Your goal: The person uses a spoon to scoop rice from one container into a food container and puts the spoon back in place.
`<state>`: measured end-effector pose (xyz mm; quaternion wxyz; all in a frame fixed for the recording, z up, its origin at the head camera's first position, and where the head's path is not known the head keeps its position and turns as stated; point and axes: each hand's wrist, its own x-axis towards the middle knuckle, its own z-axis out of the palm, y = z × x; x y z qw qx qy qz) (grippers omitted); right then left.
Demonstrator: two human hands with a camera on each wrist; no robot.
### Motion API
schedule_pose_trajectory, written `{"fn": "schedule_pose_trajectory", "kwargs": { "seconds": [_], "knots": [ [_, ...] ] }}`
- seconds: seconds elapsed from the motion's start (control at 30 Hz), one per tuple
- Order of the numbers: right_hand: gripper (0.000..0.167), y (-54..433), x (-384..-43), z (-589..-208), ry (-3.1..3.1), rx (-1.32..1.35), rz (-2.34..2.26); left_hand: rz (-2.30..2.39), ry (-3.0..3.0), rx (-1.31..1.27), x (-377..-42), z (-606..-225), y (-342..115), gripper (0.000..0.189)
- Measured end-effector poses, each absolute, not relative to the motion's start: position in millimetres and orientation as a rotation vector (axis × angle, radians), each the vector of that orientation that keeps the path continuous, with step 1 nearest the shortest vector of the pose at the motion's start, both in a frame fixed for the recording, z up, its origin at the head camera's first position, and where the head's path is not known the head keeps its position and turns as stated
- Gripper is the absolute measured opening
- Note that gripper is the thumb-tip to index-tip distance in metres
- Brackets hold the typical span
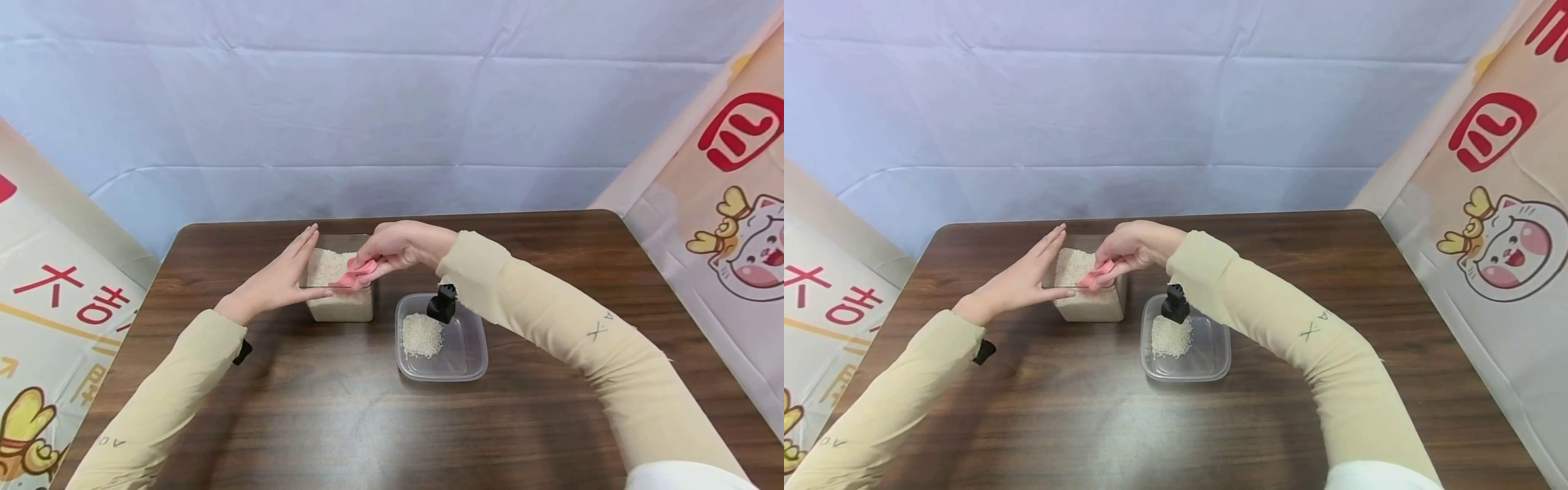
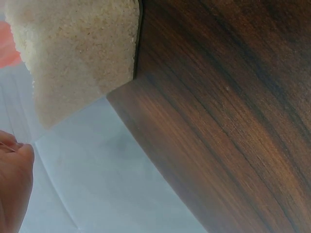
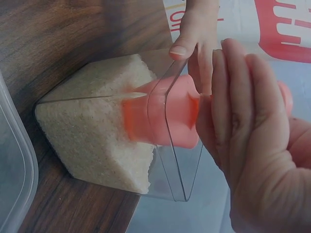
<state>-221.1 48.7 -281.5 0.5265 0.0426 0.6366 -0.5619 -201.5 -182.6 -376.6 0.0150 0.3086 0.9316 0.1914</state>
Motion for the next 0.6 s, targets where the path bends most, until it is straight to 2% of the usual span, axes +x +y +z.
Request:
{"fn": "schedule_pose_trajectory", "kwargs": {
  "seconds": [0.6],
  "knots": [
    [0.017,43.7,-220.8,-287.3,1.523,0.139,-1.360,0.606,2.903,0.972,-201.4,-376.6,-182.8,0.107]
  ]
}}
